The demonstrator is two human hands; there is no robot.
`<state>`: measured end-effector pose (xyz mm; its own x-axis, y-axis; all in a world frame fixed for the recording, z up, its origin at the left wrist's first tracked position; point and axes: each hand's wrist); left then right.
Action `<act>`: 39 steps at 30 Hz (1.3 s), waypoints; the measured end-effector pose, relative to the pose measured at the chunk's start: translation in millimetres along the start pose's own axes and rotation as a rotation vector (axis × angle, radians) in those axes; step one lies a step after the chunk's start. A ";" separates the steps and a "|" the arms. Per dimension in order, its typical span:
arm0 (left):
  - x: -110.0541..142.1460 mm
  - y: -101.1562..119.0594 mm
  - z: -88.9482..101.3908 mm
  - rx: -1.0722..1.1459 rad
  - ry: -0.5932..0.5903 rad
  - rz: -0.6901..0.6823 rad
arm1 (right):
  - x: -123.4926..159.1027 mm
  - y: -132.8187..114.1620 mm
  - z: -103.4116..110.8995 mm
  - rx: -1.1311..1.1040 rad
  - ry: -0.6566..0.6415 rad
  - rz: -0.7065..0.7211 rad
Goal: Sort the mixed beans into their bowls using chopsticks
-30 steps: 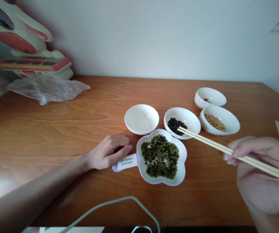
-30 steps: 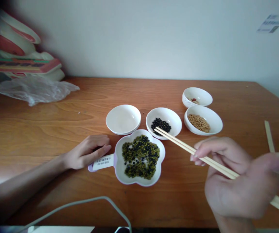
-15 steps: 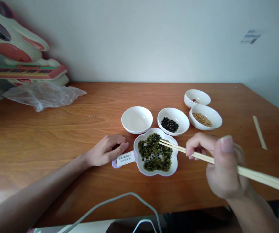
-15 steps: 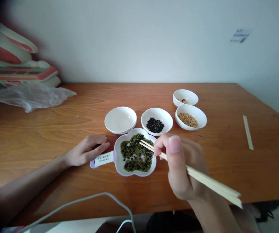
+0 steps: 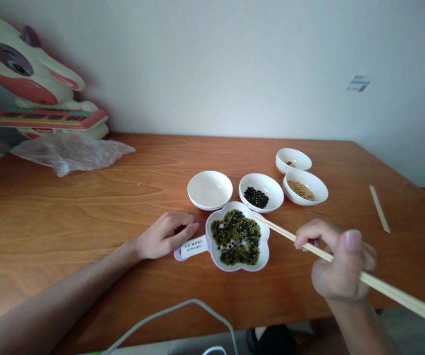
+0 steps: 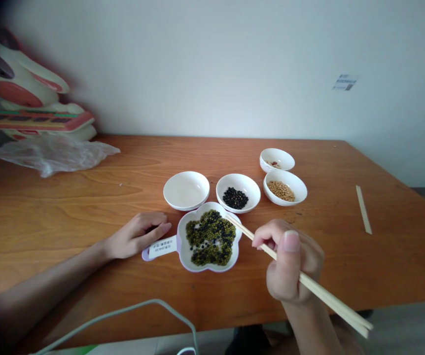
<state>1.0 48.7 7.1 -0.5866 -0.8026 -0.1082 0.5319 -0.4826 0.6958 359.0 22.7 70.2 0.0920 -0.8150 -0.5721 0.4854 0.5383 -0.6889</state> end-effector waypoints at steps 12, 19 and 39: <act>-1.4 -0.7 -1.0 -0.001 0.002 -0.038 | 60.1 33.2 -41.7 -0.345 0.438 -0.204; -4.6 0.5 -0.8 -0.012 -0.040 -0.047 | 62.8 40.9 -37.9 -0.408 0.463 -0.262; -6.7 7.2 0.9 -0.029 -0.079 -0.069 | 67.7 35.1 -42.2 -0.290 0.376 -0.287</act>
<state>8.2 51.0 13.4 -0.6677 -0.7379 -0.0981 0.5056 -0.5463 0.6678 345.5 -4.5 -11.5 -0.3518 -0.8335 -0.4260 0.1814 0.3858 -0.9046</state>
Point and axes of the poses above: each hand's wrist, its own x-axis away from the middle knuckle, its own z-axis out of the back of the hand, y = z × x, and after that the axes turned 3 degrees about -y, right-handed
